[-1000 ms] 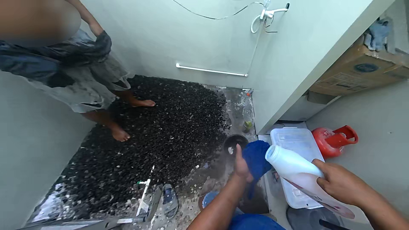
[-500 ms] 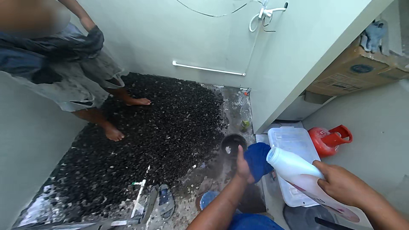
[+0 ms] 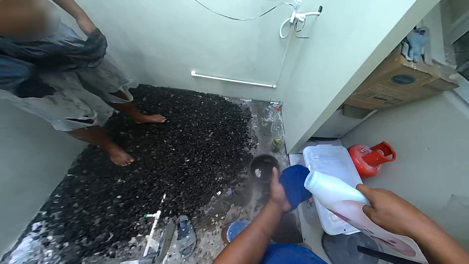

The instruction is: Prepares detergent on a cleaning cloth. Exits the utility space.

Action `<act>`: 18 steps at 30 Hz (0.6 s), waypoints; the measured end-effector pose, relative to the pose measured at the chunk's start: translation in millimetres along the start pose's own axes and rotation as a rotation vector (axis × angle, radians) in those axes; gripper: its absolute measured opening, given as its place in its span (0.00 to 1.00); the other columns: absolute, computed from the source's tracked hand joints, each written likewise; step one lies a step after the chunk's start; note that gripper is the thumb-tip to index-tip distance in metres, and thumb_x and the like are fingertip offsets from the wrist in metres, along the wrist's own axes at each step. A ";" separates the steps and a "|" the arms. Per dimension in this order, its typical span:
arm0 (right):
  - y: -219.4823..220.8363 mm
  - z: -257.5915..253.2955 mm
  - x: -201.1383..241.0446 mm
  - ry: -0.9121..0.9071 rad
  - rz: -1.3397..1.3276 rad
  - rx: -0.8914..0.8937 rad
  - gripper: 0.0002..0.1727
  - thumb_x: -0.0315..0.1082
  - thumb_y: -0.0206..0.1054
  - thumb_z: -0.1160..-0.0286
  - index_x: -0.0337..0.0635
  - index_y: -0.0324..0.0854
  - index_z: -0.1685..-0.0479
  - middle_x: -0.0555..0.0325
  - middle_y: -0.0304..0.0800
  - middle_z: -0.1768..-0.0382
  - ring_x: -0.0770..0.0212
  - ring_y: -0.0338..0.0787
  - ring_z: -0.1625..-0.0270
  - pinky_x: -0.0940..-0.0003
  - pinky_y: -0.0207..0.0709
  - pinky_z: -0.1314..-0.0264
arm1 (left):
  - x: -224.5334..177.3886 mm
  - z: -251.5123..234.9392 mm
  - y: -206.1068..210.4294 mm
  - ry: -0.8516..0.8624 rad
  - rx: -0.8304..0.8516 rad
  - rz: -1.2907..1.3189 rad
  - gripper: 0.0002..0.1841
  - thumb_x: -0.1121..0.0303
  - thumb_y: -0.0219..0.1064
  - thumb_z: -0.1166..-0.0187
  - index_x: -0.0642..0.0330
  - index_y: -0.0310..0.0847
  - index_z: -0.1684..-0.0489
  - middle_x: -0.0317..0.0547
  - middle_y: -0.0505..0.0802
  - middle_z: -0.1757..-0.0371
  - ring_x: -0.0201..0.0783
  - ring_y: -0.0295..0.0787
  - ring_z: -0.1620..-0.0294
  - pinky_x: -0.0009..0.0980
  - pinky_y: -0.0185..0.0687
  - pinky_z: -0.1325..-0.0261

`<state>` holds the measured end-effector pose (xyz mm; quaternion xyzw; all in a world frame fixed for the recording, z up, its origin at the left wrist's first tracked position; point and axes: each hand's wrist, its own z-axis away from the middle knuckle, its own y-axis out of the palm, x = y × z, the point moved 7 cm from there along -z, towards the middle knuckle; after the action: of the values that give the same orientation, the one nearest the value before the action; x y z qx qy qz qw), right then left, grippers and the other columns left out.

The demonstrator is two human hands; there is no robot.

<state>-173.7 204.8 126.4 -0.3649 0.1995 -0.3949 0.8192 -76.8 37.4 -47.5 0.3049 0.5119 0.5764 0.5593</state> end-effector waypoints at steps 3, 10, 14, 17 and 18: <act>-0.4 0.8 0.3 0.003 0.008 0.003 0.14 0.32 0.64 0.25 0.41 0.78 0.42 0.42 0.88 0.58 0.41 0.90 0.49 0.39 0.80 0.48 | 1.3 -1.4 -0.2 -0.002 0.038 0.010 0.54 0.24 0.19 0.23 0.60 0.82 0.41 0.55 0.95 0.49 0.49 0.93 0.46 0.51 0.89 0.43; -1.9 0.7 1.0 0.033 0.035 0.025 0.14 0.32 0.64 0.24 0.42 0.77 0.42 0.43 0.89 0.58 0.41 0.90 0.49 0.39 0.80 0.47 | 1.1 -1.6 1.1 0.006 0.039 0.010 0.53 0.25 0.18 0.22 0.60 0.82 0.43 0.54 0.95 0.52 0.47 0.93 0.48 0.49 0.89 0.45; -3.4 0.8 1.5 0.041 0.044 0.029 0.13 0.33 0.64 0.24 0.43 0.78 0.42 0.44 0.89 0.58 0.42 0.90 0.49 0.40 0.80 0.48 | 2.5 -1.9 0.6 -0.002 0.030 0.017 0.52 0.26 0.18 0.22 0.60 0.83 0.44 0.54 0.95 0.52 0.47 0.93 0.48 0.49 0.90 0.45; -3.1 -0.7 0.7 0.036 0.043 0.028 0.13 0.32 0.64 0.24 0.42 0.78 0.42 0.44 0.89 0.58 0.42 0.90 0.49 0.40 0.80 0.47 | 3.1 -2.6 1.4 -0.008 0.052 0.028 0.51 0.26 0.21 0.21 0.61 0.83 0.44 0.54 0.95 0.52 0.47 0.94 0.48 0.49 0.90 0.45; -3.3 -0.7 0.8 0.037 0.045 0.030 0.13 0.32 0.64 0.24 0.42 0.78 0.42 0.44 0.89 0.58 0.42 0.90 0.49 0.40 0.80 0.47 | 3.4 -2.9 1.5 -0.010 0.057 0.027 0.51 0.26 0.22 0.21 0.60 0.83 0.44 0.54 0.95 0.52 0.47 0.94 0.48 0.49 0.90 0.45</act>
<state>-175.3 202.5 128.4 -0.3406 0.2167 -0.3861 0.8295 -80.5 40.2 -47.7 0.3307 0.5210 0.5675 0.5451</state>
